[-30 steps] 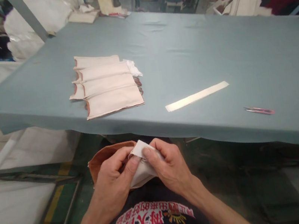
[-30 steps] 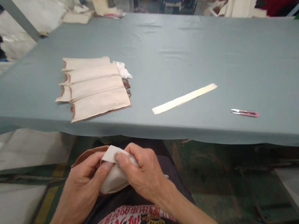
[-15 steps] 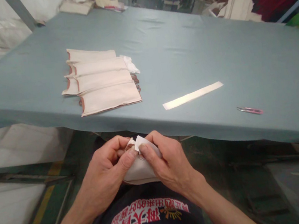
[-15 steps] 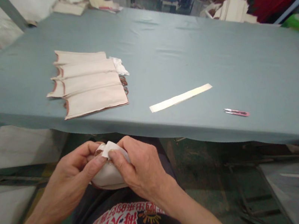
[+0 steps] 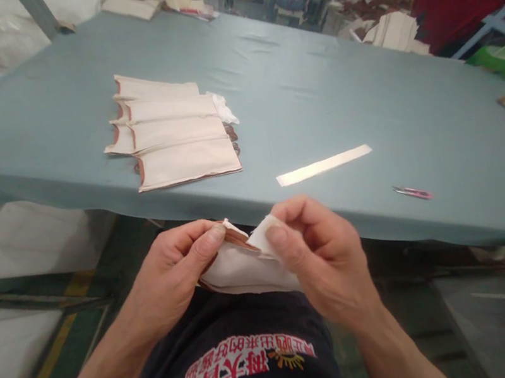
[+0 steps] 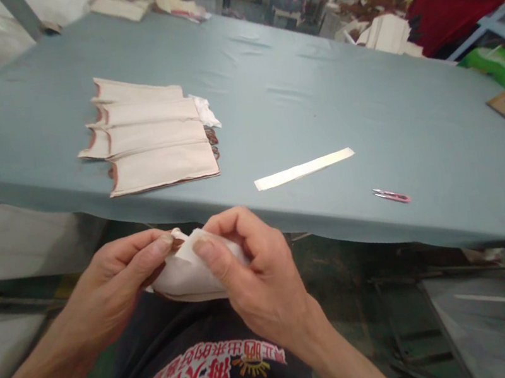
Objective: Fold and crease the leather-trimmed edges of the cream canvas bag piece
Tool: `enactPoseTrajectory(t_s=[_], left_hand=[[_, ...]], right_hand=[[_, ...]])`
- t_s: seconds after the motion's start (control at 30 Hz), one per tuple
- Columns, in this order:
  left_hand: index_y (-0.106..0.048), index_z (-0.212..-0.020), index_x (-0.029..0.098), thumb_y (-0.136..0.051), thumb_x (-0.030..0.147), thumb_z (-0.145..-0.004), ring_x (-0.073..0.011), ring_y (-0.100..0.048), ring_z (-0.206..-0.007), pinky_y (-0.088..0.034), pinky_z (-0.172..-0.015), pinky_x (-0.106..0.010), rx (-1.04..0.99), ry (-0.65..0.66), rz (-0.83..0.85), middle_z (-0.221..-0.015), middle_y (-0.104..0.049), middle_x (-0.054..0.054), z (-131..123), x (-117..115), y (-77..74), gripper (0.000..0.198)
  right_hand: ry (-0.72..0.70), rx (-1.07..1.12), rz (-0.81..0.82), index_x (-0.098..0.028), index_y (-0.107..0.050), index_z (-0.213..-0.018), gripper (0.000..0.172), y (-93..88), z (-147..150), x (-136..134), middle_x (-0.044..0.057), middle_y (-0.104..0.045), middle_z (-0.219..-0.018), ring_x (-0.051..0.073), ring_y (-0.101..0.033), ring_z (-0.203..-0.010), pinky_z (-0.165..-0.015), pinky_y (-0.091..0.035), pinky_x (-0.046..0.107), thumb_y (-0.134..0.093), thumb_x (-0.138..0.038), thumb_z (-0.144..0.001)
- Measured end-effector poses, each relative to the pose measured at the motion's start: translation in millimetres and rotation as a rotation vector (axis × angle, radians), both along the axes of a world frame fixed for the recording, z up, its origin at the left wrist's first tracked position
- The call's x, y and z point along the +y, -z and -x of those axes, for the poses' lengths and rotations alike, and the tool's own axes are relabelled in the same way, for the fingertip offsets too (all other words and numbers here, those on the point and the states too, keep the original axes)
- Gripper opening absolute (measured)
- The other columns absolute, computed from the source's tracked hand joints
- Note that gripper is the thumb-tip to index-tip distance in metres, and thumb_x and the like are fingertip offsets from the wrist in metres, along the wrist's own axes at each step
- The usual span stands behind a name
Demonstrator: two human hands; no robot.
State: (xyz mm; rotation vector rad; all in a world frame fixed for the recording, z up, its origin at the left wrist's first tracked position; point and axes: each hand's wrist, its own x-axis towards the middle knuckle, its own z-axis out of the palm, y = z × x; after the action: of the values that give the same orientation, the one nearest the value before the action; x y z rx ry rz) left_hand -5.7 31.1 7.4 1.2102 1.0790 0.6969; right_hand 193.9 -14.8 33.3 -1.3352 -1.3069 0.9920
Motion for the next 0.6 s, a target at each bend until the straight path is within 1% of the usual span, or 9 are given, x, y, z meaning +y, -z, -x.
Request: enactPoseTrajectory(t_s=[0.03, 0.1, 0.2, 0.3, 0.47, 0.6], left_hand=[[-0.079, -0.08, 0.019, -0.072, 0.056, -0.092, -0.0137, -0.055, -0.058, -0.044, -0.051, -0.019, -0.005, 0.002, 0.003, -0.069, -0.07, -0.002, 0.0, 0.6, 0.2, 0.04], [-0.079, -0.079, 0.018, -0.071, 0.056, -0.091, -0.0132, -0.051, -0.058, -0.041, -0.05, -0.019, -0.005, 0.006, 0.003, -0.068, -0.066, -0.001, -0.5, 1.1, 0.3, 0.04], [-0.078, -0.075, 0.018, -0.07, 0.054, -0.09, -0.0129, -0.047, -0.057, -0.039, -0.049, -0.02, 0.007, 0.01, -0.001, -0.065, -0.061, 0.0, -1.6, 1.1, 0.3, 0.04], [-0.076, -0.072, 0.018, -0.07, 0.053, -0.089, -0.0122, -0.043, -0.055, -0.036, -0.047, -0.02, 0.017, 0.006, 0.011, -0.062, -0.056, 0.001, -2.5, 1.4, 1.9, 0.04], [-0.071, -0.067, 0.018, -0.07, 0.052, -0.088, -0.0103, -0.036, -0.052, -0.031, -0.045, -0.019, 0.001, -0.023, 0.054, -0.058, -0.048, 0.004, -2.8, 1.5, 5.9, 0.039], [-0.068, -0.066, 0.018, -0.07, 0.051, -0.088, -0.0096, -0.033, -0.053, -0.027, -0.045, -0.019, 0.011, -0.036, 0.047, -0.059, -0.044, 0.004, -1.3, 1.4, 6.8, 0.039]], right_hand=[[-0.039, -0.016, 0.018, -0.024, -0.069, -0.094, 0.013, 0.4, 3.8, -0.3, -0.003, -0.069, -0.076, 0.013, -0.058, -0.061, -0.056, -0.044, 0.026, -0.069, -0.034, -0.101], [-0.067, -0.083, 0.034, -0.023, -0.068, -0.093, 0.013, 5.4, 10.9, 1.2, -0.003, -0.07, -0.077, 0.013, -0.06, -0.063, -0.057, -0.044, 0.025, -0.068, -0.034, -0.1], [-0.051, -0.171, 0.043, -0.023, -0.065, -0.091, 0.015, 17.3, 17.4, 5.2, -0.003, -0.07, -0.076, 0.013, -0.06, -0.063, -0.059, -0.044, 0.026, -0.064, -0.034, -0.101], [-0.028, -0.2, 0.05, -0.023, -0.062, -0.091, 0.018, 26.4, 20.4, 5.6, -0.002, -0.07, -0.075, 0.013, -0.061, -0.062, -0.06, -0.044, 0.026, -0.061, -0.036, -0.102], [0.037, -0.274, -0.01, -0.023, -0.063, -0.094, 0.016, 32.9, 25.8, 3.1, -0.001, -0.072, -0.077, 0.014, -0.063, -0.062, -0.06, -0.044, 0.027, -0.06, -0.035, -0.103], [0.057, -0.29, -0.032, -0.023, -0.063, -0.094, 0.018, 37.6, 30.2, 5.9, -0.001, -0.071, -0.078, 0.014, -0.063, -0.062, -0.062, -0.044, 0.028, -0.059, -0.037, -0.104]])
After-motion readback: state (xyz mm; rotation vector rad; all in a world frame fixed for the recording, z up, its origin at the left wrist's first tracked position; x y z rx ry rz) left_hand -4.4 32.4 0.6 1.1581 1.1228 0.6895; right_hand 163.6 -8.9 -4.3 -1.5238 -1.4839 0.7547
